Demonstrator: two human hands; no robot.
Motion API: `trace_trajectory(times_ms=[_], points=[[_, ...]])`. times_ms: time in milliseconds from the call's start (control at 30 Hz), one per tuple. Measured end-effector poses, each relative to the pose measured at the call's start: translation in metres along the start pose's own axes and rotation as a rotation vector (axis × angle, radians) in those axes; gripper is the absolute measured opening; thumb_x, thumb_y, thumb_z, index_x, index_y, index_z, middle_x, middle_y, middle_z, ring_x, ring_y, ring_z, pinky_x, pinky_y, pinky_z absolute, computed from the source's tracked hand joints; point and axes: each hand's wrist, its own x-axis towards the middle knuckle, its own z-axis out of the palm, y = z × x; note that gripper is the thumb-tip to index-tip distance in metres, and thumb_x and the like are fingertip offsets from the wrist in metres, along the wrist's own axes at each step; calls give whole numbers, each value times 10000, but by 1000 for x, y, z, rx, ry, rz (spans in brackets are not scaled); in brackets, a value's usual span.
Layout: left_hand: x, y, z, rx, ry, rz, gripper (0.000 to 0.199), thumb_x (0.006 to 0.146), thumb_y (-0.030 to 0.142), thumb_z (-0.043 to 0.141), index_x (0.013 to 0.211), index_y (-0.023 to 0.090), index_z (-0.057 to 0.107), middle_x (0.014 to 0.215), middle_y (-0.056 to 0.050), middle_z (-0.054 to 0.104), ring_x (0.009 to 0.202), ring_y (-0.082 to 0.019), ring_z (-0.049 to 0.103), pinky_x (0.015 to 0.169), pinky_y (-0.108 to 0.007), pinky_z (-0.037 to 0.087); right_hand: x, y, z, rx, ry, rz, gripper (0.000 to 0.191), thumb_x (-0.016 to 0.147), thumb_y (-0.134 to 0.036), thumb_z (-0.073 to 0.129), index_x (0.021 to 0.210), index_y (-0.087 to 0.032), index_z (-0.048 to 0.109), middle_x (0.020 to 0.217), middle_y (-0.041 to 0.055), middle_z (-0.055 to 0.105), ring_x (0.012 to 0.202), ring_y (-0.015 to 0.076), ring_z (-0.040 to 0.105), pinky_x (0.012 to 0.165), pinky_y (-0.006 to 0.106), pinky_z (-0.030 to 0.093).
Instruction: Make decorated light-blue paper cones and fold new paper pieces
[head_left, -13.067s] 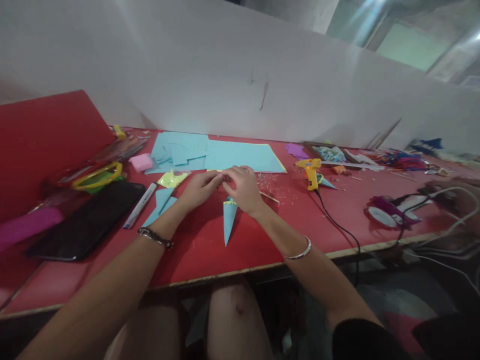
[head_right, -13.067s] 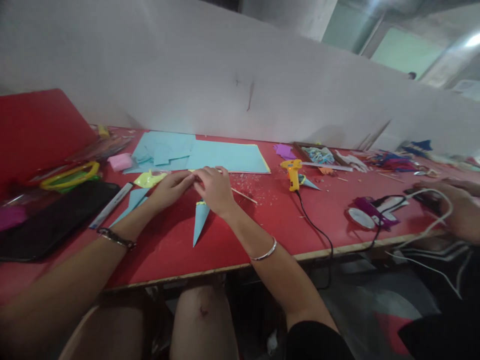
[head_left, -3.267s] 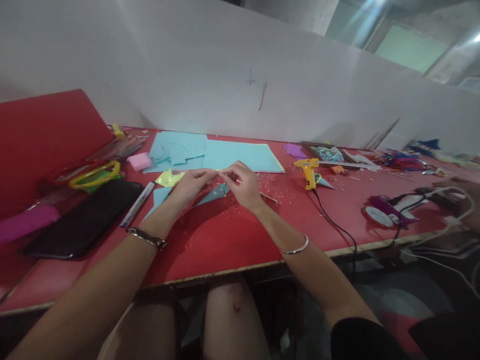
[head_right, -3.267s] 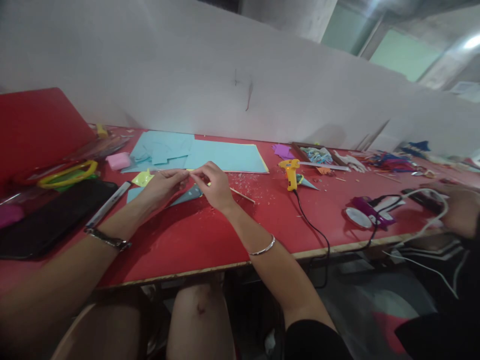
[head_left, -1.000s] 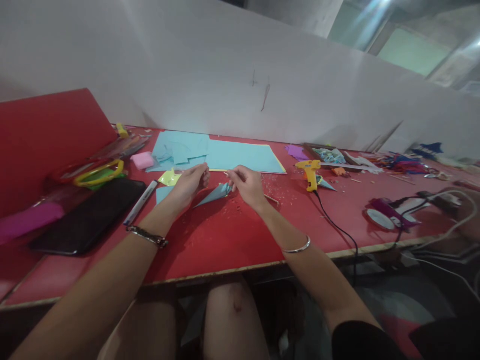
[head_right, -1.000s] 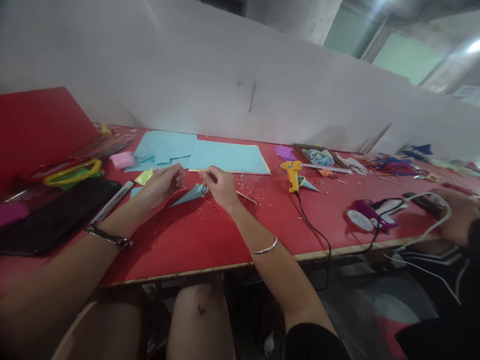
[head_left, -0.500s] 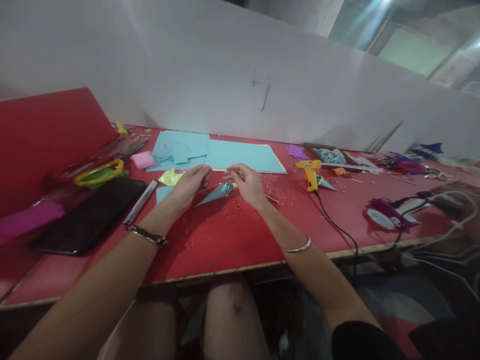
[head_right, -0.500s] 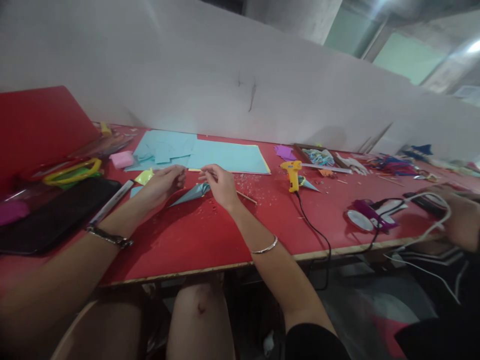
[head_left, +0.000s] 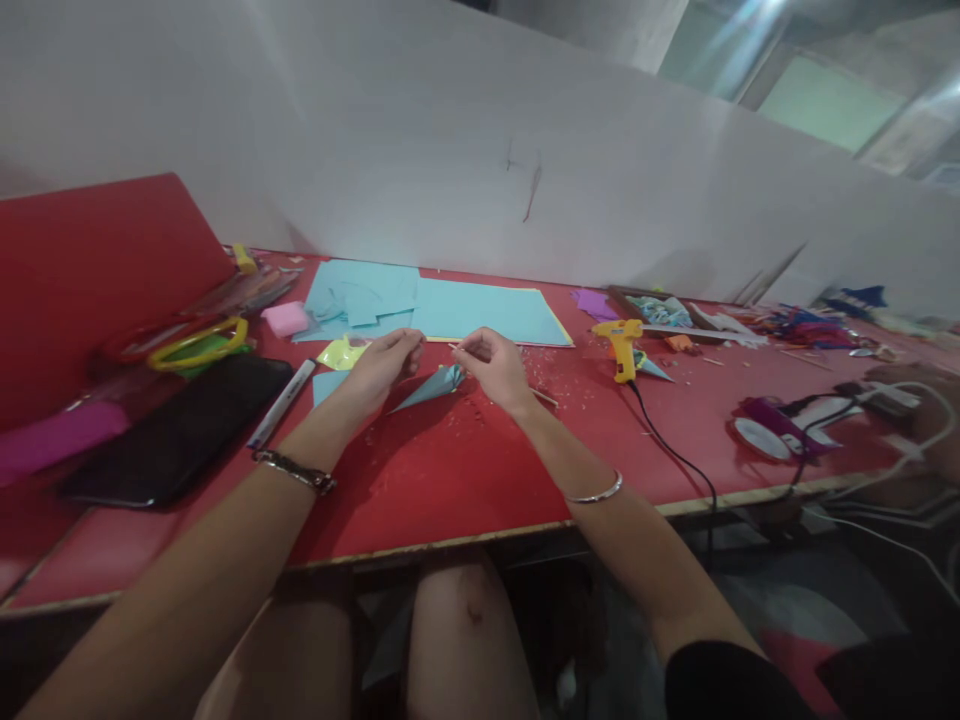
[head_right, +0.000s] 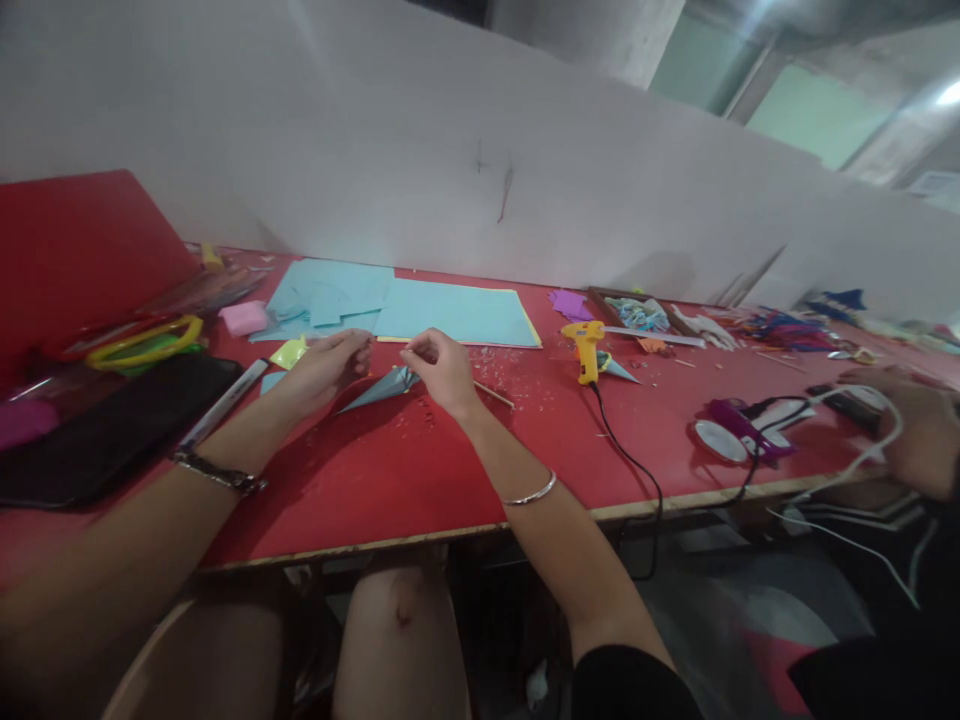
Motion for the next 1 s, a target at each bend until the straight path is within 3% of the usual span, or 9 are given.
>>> trace_trajectory(times_ms=[267,400,500,633,800,1000], points=[[2,3,0,-94,-17,-80,116,733,174,454,620,156,475,521,43,388,456,-55,362,441,-169,298,-1,-3,-2,-28,-18,-4,225,795,-344,449,774,-180,602,655,2,607,548,86,564,563,223,448],[2,4,2,-107,-17,-98,95,716,138,433,635,152,482,507,40,389,452,-56,367,436,-164,298,-1,-5,-2,-87,21,-46,163,749,-325,524,722,-181,595,627,-8,591,578,97,550,593,230,448],[1,6,3,-171,-19,-117,110,685,95,398,619,155,463,483,44,360,429,-55,346,421,-163,286,-1,-4,-2,-146,34,-107,101,735,-255,535,742,-186,608,736,10,618,669,109,561,648,238,455],[1,10,3,-244,-73,-127,144,628,59,359,535,167,379,456,52,276,387,-52,262,381,-173,235,0,-4,-3,-202,33,-142,160,774,-236,478,800,-202,632,840,21,633,750,117,564,706,251,448],[1,11,2,-257,-81,-112,169,653,86,342,509,174,331,452,56,226,376,-53,220,368,-179,207,-1,-8,-3,-168,51,-82,232,798,-325,445,747,-182,620,722,11,620,665,113,546,650,244,436],[0,12,4,-211,-92,-85,230,712,108,332,498,180,288,451,66,183,370,-53,198,362,-180,197,-1,-4,-1,-165,41,-113,136,734,-298,539,731,-176,598,707,6,605,633,109,535,612,233,433]])
